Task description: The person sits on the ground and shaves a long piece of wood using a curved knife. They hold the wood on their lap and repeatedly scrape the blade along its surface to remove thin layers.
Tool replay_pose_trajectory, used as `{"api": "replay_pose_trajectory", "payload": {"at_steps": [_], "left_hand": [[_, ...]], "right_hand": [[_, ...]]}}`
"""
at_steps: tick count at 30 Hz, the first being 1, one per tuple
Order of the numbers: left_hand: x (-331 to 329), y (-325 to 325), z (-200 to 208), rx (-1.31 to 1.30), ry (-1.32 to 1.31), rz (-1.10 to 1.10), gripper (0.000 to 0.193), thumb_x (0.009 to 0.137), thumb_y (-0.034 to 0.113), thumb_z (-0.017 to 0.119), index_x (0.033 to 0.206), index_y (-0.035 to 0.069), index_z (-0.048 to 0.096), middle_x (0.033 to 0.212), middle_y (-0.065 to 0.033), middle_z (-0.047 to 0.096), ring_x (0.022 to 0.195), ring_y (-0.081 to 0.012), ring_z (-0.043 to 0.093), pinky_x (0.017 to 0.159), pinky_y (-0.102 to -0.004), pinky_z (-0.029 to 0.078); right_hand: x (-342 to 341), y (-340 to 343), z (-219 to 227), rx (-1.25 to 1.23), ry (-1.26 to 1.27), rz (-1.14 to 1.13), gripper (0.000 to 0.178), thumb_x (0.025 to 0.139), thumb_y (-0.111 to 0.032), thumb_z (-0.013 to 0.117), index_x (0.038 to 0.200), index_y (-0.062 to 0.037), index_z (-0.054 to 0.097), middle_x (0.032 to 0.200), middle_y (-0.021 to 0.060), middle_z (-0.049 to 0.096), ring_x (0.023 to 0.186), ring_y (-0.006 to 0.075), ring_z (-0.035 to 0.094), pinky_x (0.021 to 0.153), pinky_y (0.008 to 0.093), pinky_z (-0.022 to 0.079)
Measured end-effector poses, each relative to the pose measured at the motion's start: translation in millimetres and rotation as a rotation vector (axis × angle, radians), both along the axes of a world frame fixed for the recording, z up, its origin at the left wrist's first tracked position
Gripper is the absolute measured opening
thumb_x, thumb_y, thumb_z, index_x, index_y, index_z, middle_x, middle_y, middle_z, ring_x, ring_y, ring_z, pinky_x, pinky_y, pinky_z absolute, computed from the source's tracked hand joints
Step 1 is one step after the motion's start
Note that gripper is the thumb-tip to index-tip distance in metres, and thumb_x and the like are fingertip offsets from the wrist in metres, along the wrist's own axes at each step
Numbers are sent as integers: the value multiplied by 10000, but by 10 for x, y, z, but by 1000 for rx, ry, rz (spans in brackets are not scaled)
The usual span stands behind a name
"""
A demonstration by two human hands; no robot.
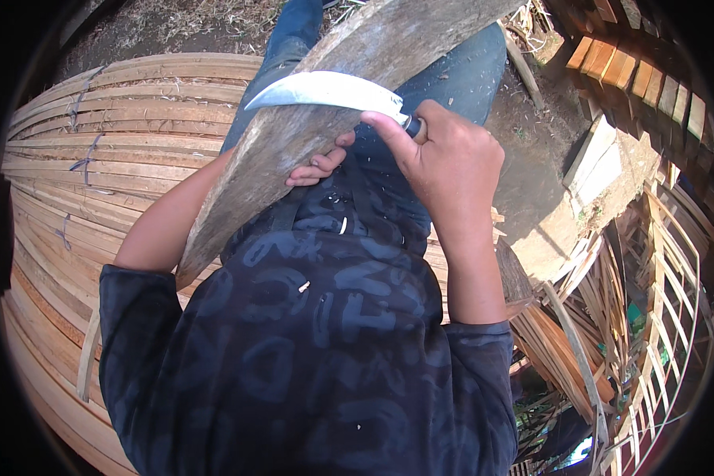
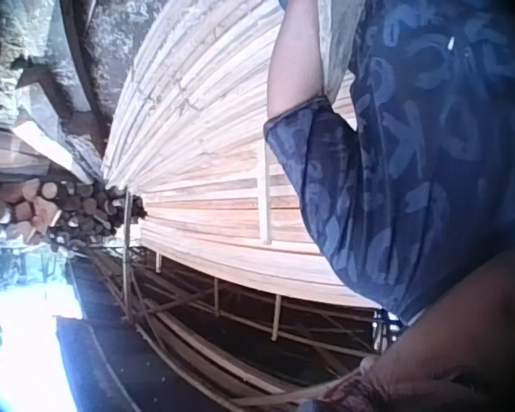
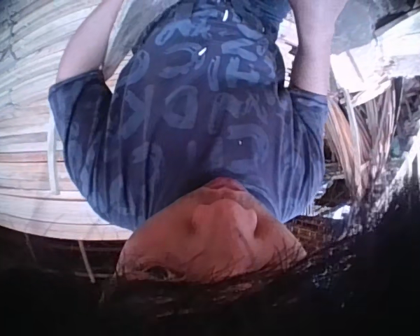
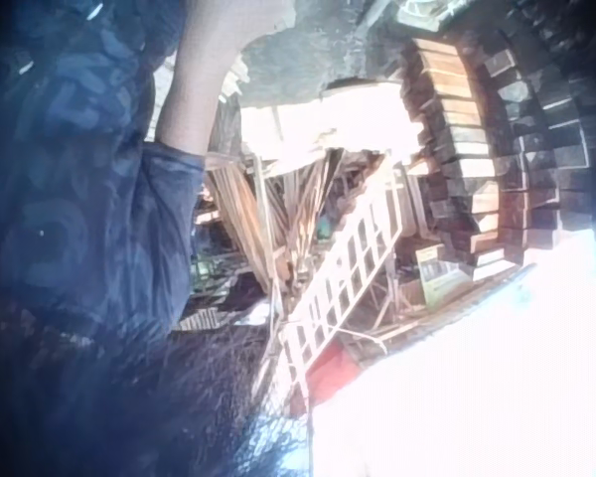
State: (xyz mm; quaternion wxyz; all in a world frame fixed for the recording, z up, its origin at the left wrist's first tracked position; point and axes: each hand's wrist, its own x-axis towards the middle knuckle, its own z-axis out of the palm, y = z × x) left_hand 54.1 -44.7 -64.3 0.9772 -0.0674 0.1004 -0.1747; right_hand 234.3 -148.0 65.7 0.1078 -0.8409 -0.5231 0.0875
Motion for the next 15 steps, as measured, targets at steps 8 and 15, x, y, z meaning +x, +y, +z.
{"api": "replay_pose_trajectory", "payload": {"at_steps": [8,15], "left_hand": [[17,-150,-349,-117,-183,-19,657,841,651,524,1065,41,431,751,-103,492,553,-212,641,390,-318,532],[18,-134,-198,-132,-60,-4,678,839,685,489,1064,49,425,718,-85,471,487,-211,593,386,-300,486]], "right_hand": [[1467,-123,112,-21,-74,-674,655,889,-574,562,650,34,600,495,107,460,494,222,444,524,346,378],[0,147,403,53,243,-77,576,810,-566,656,645,-14,634,460,84,485,445,248,510,445,346,398]]}}
